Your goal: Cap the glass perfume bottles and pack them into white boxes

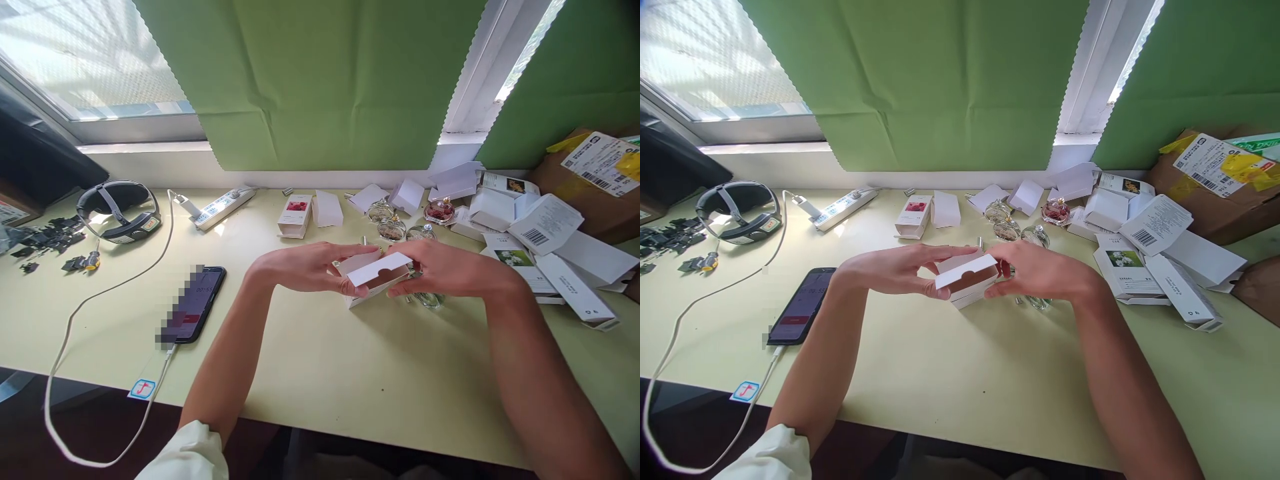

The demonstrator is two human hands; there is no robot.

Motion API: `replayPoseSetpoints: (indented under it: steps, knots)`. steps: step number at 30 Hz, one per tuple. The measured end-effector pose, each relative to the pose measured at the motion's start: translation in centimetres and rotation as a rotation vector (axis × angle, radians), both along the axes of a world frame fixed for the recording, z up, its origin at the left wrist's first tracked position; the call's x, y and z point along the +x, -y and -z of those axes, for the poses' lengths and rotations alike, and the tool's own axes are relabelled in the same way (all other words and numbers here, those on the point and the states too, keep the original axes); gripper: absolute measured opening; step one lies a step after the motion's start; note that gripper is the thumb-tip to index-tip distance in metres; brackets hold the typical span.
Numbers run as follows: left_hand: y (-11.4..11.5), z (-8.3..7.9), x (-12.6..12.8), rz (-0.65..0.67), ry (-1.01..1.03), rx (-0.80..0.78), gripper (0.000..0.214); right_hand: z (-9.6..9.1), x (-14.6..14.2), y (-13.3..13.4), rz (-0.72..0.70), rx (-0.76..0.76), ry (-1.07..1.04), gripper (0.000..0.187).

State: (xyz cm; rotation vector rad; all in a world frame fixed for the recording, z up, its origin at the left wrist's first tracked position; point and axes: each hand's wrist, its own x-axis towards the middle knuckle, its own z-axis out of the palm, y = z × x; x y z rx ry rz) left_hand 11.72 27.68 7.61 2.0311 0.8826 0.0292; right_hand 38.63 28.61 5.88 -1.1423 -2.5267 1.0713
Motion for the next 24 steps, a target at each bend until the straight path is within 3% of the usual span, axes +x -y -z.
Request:
replayPoseSetpoints:
  steps: [4, 7, 13, 24]
  knots:
    - [0.5, -0.6, 0.3, 0.065, -0.006, 0.030, 0.080, -1.6, 0.2, 0.7, -0.089, -0.152, 0.093, 0.040]
    - [1.0, -0.9, 0.7, 0.079, -0.032, 0.092, 0.079, -2.3, 0.2, 1.2, -0.086, -0.114, 0.055, 0.045]
    - [1.9, -1.3, 1.1, 0.073, -0.120, 0.195, 0.081, -2.8, 0.1, 1.9, -0.145, -0.047, 0.029, 0.034]
    - [2.0, -1.2, 0.9, 0.148, -0.100, 0.243, 0.075, -3.0, -0.4, 2.6, -0.151, -0.032, 0.063, 0.041]
